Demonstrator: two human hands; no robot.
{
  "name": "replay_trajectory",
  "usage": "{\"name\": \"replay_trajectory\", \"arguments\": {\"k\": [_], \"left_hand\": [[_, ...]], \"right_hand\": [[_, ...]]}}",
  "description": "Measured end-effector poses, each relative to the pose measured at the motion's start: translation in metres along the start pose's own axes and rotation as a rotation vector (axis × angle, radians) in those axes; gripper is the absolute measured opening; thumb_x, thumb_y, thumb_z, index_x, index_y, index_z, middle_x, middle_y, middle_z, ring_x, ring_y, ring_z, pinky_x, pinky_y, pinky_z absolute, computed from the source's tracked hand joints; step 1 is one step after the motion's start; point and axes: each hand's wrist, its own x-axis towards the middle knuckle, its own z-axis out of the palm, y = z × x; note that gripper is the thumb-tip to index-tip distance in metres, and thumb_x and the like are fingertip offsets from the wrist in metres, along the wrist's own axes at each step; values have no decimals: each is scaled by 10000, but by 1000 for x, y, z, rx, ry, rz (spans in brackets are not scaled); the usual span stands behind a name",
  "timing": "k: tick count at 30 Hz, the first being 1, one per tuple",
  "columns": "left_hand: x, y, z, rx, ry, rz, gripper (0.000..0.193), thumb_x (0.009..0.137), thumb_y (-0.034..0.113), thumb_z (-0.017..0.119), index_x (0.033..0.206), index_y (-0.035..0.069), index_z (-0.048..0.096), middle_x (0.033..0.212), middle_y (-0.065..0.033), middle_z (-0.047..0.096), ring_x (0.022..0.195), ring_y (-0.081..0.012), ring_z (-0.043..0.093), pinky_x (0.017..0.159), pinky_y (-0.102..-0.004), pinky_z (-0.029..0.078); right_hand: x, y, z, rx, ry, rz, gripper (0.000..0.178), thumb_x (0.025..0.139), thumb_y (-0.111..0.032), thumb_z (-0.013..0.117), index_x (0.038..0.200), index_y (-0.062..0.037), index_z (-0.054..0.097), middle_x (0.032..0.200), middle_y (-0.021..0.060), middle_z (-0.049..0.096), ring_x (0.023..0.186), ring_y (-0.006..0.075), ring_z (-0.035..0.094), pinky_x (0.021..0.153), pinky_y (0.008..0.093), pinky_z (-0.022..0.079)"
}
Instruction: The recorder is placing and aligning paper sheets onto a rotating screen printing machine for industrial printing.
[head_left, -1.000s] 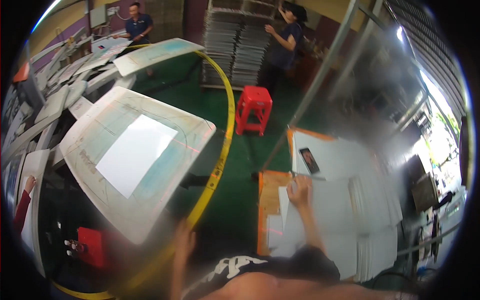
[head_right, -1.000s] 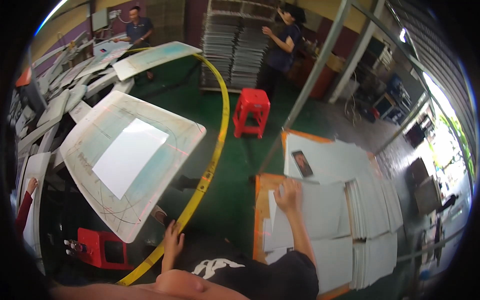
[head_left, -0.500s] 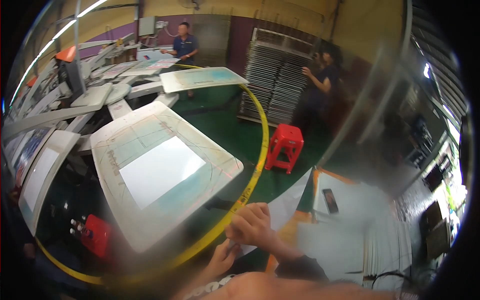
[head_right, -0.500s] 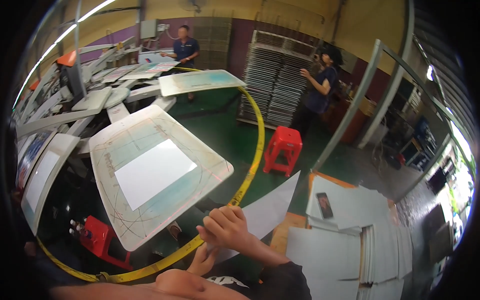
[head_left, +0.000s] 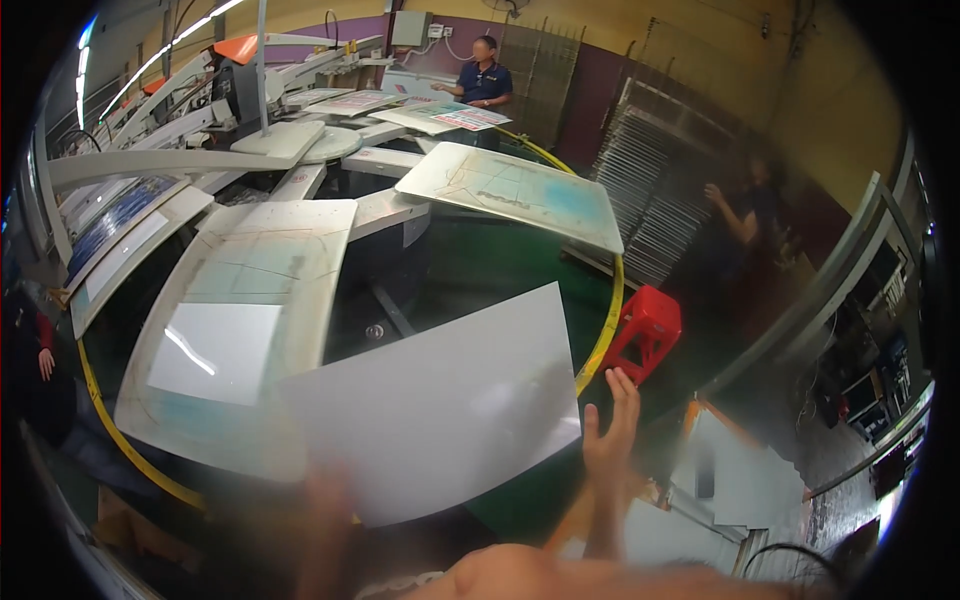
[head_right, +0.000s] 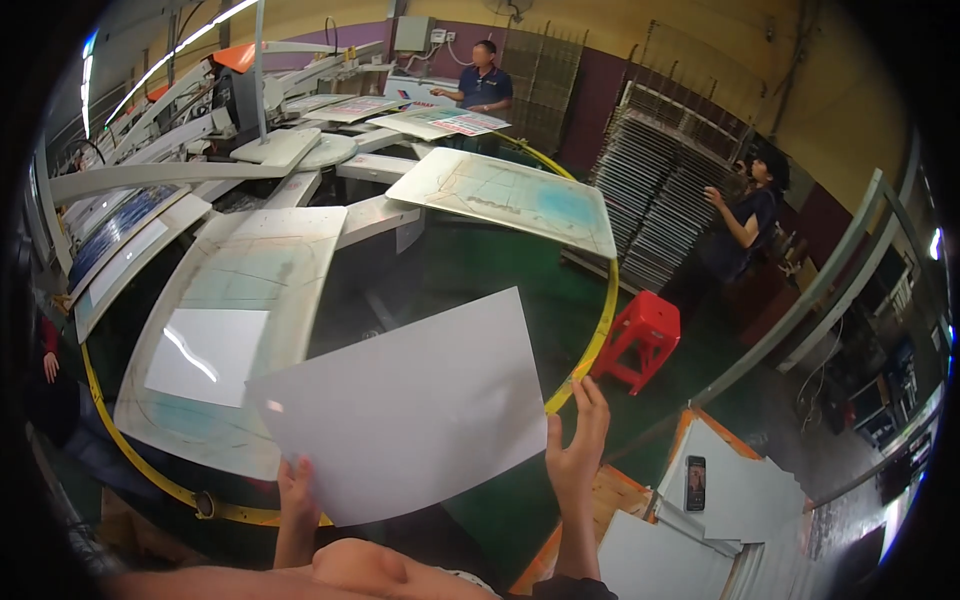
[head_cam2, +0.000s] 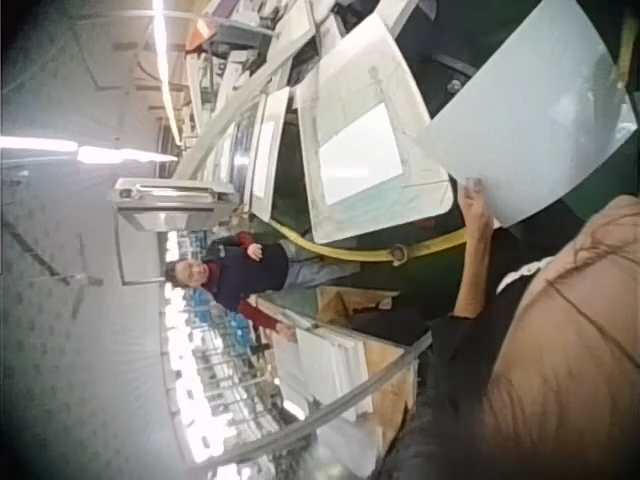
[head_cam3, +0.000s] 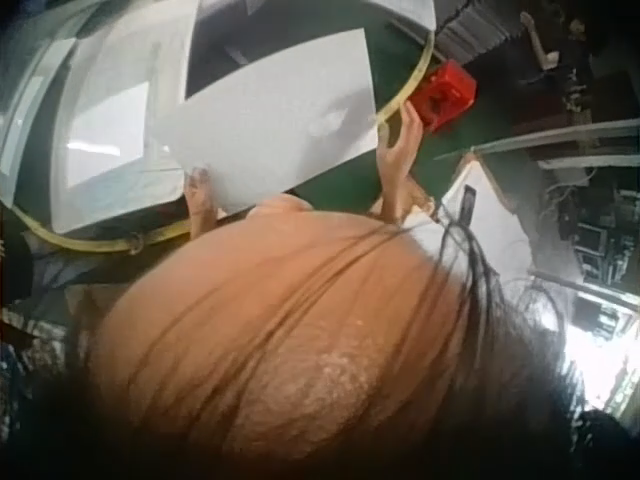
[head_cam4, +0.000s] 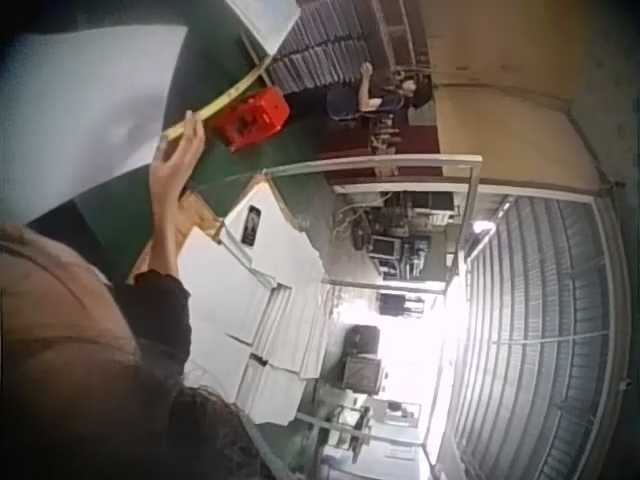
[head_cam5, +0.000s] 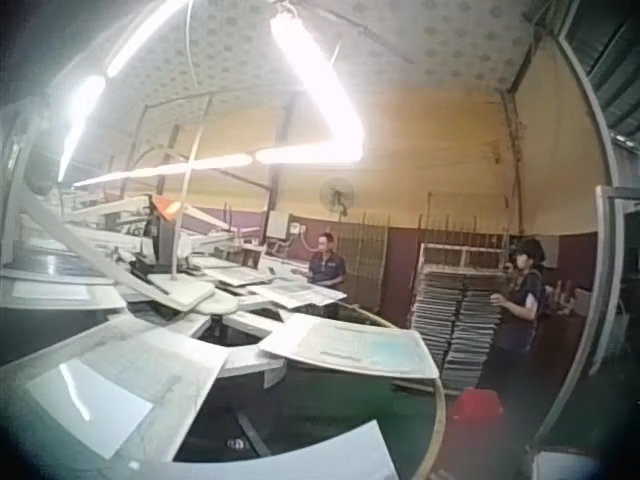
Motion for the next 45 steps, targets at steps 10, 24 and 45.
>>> {"name": "replay_trajectory", "arguments": {"k": [10, 24, 45], "left_hand": [[15, -17, 55, -337, -141, 17, 460, 954, 165, 530, 1339, -17, 354, 1233, -131, 536, 1116, -226, 542, 977, -371, 424], [60, 2, 151, 643, -185, 378, 380, 828, 12, 603, 1206, 16, 561, 1284, -169, 530, 1184, -321, 523, 976, -360, 420], [67, -4, 128, 991, -72, 424, 300, 797, 35, 655, 1089, -17, 607, 1239, -144, 562, 1130, -328, 547, 938, -381, 448]], "right_hand": [[11, 122, 61, 982, -806, 397, 417, 959, -103, 475, 1341, -14, 333, 1150, 120, 560, 1047, 160, 543, 921, 304, 411], [142, 274, 158, 775, -723, 383, 404, 936, -46, 491, 1324, -7, 385, 1127, 126, 615, 984, 149, 605, 868, 284, 469], [140, 189, 245, 672, -931, 504, 471, 947, -104, 512, 1378, 12, 361, 1017, 119, 660, 920, 120, 605, 835, 228, 447]]}}
